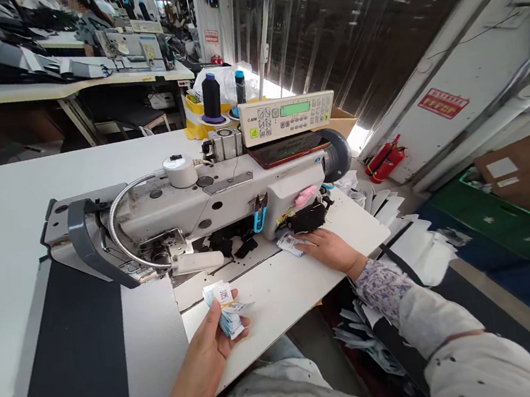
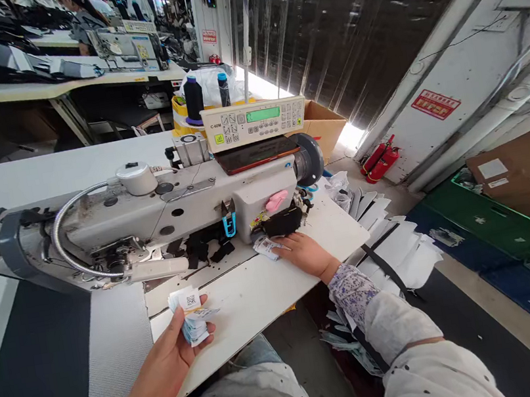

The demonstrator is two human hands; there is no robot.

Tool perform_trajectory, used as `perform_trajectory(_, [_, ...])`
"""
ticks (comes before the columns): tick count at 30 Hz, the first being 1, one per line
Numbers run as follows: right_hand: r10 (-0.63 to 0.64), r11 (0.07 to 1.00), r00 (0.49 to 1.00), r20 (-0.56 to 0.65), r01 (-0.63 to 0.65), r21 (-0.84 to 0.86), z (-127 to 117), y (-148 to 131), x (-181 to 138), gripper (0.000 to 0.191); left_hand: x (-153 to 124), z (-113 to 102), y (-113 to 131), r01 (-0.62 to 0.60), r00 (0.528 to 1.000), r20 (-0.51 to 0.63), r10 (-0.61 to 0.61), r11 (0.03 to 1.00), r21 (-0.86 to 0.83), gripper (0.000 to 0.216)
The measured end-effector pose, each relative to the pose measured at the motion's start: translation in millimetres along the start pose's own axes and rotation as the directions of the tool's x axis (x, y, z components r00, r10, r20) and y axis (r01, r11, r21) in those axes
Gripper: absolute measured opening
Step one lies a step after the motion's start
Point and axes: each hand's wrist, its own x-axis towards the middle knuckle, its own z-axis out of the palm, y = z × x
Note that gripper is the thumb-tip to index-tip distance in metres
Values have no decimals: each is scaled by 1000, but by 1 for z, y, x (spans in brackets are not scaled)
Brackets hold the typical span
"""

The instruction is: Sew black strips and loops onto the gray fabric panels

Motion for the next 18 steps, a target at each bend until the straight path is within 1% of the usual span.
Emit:
perform_trajectory(3, [82, 997, 996, 36, -82, -14, -2, 11, 1, 40, 0, 5, 1, 19, 1000, 19, -19, 999, -29, 45])
perform_trajectory(5, [147, 989, 989, 7, -147, 9, -2, 9, -1, 44, 0, 8, 2, 31, 999, 32, -29, 998, -57, 42])
perform_trajectory(7, [238, 971, 967, -96, -233, 59, -4, -5, -4, 43, 0, 9, 2, 35, 998, 47, -31, 995, -92, 41])
perform_trajectory(9, [348, 935, 905, -243, -318, 156, -8, -34, -5, 34, 0, 9, 0, 39, 997, 69, -30, 991, -124, 42])
perform_trajectory(10, [392, 915, 869, -302, -334, 227, -12, -53, -3, 29, 1, 8, -2, 41, 996, 87, -29, 990, -138, 44])
perform_trajectory(11, [417, 895, 845, -334, -319, 311, -16, -74, 1, 25, 2, 8, -4, 43, 994, 108, -27, 987, -152, 45])
perform_trajectory(12, [401, 879, 854, -331, -256, 402, -21, -96, 6, 22, 3, 8, -7, 48, 991, 134, -26, 985, -164, 46])
perform_trajectory(13, [348, 852, 890, -295, -169, 495, -27, -116, 13, 19, 3, 8, -9, 53, 987, 158, -25, 984, -172, 47])
perform_trajectory(14, [319, 811, 908, -272, -113, 575, -31, -134, 22, 18, 4, 8, -11, 56, 984, 177, -24, 982, -179, 46])
perform_trajectory(16, [280, 739, 928, -245, -46, 672, -39, -159, 40, 17, 3, 10, -13, 43, 983, 182, -7, 979, -198, 43])
perform_trajectory(18, [234, 722, 939, -251, 6, 692, -43, -170, 54, 17, 2, 11, -13, 16, 986, 163, 23, 973, -231, 41])
